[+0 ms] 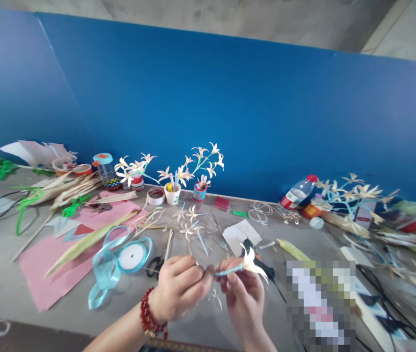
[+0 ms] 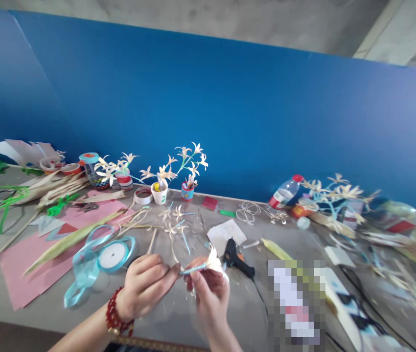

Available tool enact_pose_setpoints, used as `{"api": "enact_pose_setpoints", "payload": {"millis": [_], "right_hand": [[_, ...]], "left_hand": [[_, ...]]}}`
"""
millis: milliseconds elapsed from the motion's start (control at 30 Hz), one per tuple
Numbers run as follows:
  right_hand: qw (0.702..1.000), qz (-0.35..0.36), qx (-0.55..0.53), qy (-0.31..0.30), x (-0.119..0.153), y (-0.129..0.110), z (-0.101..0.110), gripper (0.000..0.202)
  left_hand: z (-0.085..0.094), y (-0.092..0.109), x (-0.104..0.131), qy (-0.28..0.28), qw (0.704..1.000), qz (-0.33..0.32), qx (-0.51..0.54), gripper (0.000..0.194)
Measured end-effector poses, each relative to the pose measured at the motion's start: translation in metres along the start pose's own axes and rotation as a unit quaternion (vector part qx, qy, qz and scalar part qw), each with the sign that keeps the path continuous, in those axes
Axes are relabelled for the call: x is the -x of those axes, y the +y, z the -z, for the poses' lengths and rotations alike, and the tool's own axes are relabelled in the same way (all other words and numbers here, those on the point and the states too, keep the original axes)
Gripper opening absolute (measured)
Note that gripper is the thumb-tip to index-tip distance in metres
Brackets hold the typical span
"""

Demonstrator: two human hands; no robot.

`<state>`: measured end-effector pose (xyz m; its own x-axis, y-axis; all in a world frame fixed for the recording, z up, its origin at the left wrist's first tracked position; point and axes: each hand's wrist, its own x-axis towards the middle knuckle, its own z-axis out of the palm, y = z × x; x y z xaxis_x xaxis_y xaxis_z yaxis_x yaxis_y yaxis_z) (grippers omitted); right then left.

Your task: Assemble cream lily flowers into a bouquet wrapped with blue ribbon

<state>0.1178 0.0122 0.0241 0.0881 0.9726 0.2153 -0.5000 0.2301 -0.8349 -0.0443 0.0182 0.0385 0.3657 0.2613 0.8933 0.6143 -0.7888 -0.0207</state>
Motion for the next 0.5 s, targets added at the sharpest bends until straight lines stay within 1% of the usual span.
{"api": "enact_pose_setpoints", "payload": {"millis": [133, 333, 500], "right_hand": [[1.0, -0.01, -0.005, 0.025, 0.0011, 0.0017, 0.0009, 0.019], [0.999, -0.015, -0.004, 0.037, 0.001, 0.0018, -0.0005, 0.021], [0.999, -0.014, -0.009, 0.041, 0.0018, 0.0014, -0.0019, 0.019]], "left_hand": [[0.0001, -0.0007, 0.0006, 0.004, 1.0, 0.007, 0.014, 0.015], [-0.0013, -0.0007, 0.0046, -0.006, 0.999, 0.025, 0.029, 0.018], [-0.0023, 0.0011, 0.0056, -0.005, 0.999, 0.025, 0.034, 0.018]]}}
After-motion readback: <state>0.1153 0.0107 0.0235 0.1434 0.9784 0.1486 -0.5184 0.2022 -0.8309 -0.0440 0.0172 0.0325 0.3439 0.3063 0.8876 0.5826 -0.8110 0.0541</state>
